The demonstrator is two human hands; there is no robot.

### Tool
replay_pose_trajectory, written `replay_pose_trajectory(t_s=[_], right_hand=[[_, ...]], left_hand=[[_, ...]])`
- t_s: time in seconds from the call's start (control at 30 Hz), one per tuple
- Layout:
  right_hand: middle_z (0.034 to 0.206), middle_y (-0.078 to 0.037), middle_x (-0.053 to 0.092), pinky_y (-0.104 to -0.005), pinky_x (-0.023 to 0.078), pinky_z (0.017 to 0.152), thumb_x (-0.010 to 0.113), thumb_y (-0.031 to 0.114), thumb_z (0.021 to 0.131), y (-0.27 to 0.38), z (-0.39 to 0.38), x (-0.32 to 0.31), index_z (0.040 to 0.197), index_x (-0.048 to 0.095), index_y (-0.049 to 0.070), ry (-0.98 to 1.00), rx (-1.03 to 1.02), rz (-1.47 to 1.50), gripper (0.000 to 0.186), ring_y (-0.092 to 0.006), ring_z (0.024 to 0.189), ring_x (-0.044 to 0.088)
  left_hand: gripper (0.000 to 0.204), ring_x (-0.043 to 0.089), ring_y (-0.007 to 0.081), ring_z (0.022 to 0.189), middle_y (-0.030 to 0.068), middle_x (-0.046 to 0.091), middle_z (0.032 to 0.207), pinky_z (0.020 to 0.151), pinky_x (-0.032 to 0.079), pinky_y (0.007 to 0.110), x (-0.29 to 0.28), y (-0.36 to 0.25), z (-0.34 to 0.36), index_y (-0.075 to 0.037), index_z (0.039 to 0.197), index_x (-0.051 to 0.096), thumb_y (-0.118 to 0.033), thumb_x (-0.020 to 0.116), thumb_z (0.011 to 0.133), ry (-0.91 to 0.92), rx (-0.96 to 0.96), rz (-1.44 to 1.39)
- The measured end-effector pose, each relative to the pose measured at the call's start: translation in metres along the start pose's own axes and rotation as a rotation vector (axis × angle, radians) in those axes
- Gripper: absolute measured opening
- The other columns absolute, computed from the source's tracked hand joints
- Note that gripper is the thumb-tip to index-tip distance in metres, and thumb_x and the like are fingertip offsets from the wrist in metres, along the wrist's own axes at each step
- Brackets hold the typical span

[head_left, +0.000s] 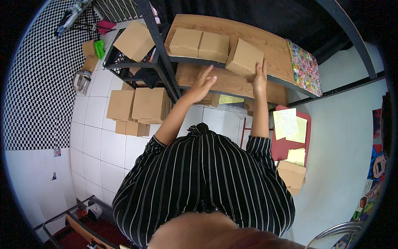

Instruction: The person folds small cardboard boxes, places several small bags of items into each box, and then sets the filled boxes onto a storage shelf.

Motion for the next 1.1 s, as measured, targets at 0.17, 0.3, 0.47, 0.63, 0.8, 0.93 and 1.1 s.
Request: replay_pose_trajectory(t_s=[0.17,0.3,0.47,0.63,0.8,0.93,1.1], right_hand=[[0.134,-0.021,0.024,-0.0330,0.053,0.053,0.041,0.043,0.086,0.053,0.034,0.082,0.137,0.010,0.018,0.079,-0.118,-0.088,0.065,-0.0338,0.098,0.052],[0.132,-0.024,0.027,-0.0344,0.052,0.054,0.041,0.043,0.085,0.049,0.061,0.166,0.137,0.009,0.019,0.208,-0.070,-0.158,0.066,-0.0355,0.101,0.050],[0.129,-0.030,0.029,-0.0430,0.041,0.085,0.038,0.043,0.084,0.025,0.079,0.202,0.137,0.011,0.018,0.183,-0.067,-0.435,0.064,-0.0410,0.112,0.040],[0.129,-0.031,0.027,-0.0448,0.029,0.097,0.039,0.044,0.082,0.041,0.054,0.215,0.136,0.016,0.018,0.137,-0.123,-0.810,0.064,-0.0435,0.117,0.032],[0.131,-0.024,0.029,-0.0457,0.032,0.095,0.050,0.042,0.077,0.056,0.034,0.214,0.129,0.033,0.018,0.099,-0.609,-0.853,0.060,-0.0432,0.119,0.029],[0.130,-0.020,0.033,-0.0449,0.032,0.095,0.061,0.032,0.073,0.061,0.018,0.224,0.122,0.045,0.017,0.146,-0.899,-0.815,0.053,-0.0437,0.118,0.031],[0.130,-0.020,0.034,-0.0442,0.035,0.094,0.062,0.029,0.073,0.060,0.026,0.227,0.121,0.046,0.017,0.155,-0.891,-0.820,0.052,-0.0439,0.118,0.031]], left_hand=[[0.068,0.044,0.0244,0.109,0.0214,0.023,0.131,0.092,0.035,0.033,-0.038,0.004,0.002,0.002,0.133,0.015,-0.039,0.044,0.087,-0.279,0.063,-0.121],[0.067,0.045,0.0233,0.108,0.0200,0.024,0.129,0.087,0.039,0.031,-0.069,0.007,-0.017,0.000,0.133,0.016,-0.037,0.046,0.086,-0.376,0.050,-0.094],[0.068,0.047,0.0207,0.102,0.0167,0.029,0.126,0.072,0.045,0.028,-0.105,0.052,-0.054,-0.001,0.133,0.018,-0.039,0.049,0.085,-0.547,-0.064,-0.199],[0.065,0.049,0.0171,0.092,0.0140,0.039,0.120,0.069,0.043,0.026,-0.131,0.095,-0.103,-0.001,0.131,0.019,-0.034,0.050,0.085,-0.664,-0.142,-0.252],[0.065,0.038,0.0261,0.115,0.0162,0.022,0.134,0.085,0.041,0.038,-0.129,0.113,-0.137,-0.006,0.133,0.019,-0.039,0.048,0.085,-0.565,-0.273,-0.298],[0.066,0.039,0.0266,0.114,0.0165,0.022,0.135,0.084,0.042,0.039,-0.138,0.144,-0.167,-0.006,0.133,0.020,-0.039,0.049,0.084,-0.625,-0.339,-0.292],[0.063,0.041,0.0270,0.112,0.0157,0.028,0.133,0.079,0.043,0.036,-0.132,0.172,-0.188,-0.005,0.131,0.022,-0.035,0.050,0.084,-0.620,-0.394,-0.300]])
Point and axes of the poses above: each hand's wrist, its own z-axis towards the middle knuckle, its own x-axis out of the palm, y = z × x, the point moved 8 cm from there along z, towards the middle knuckle
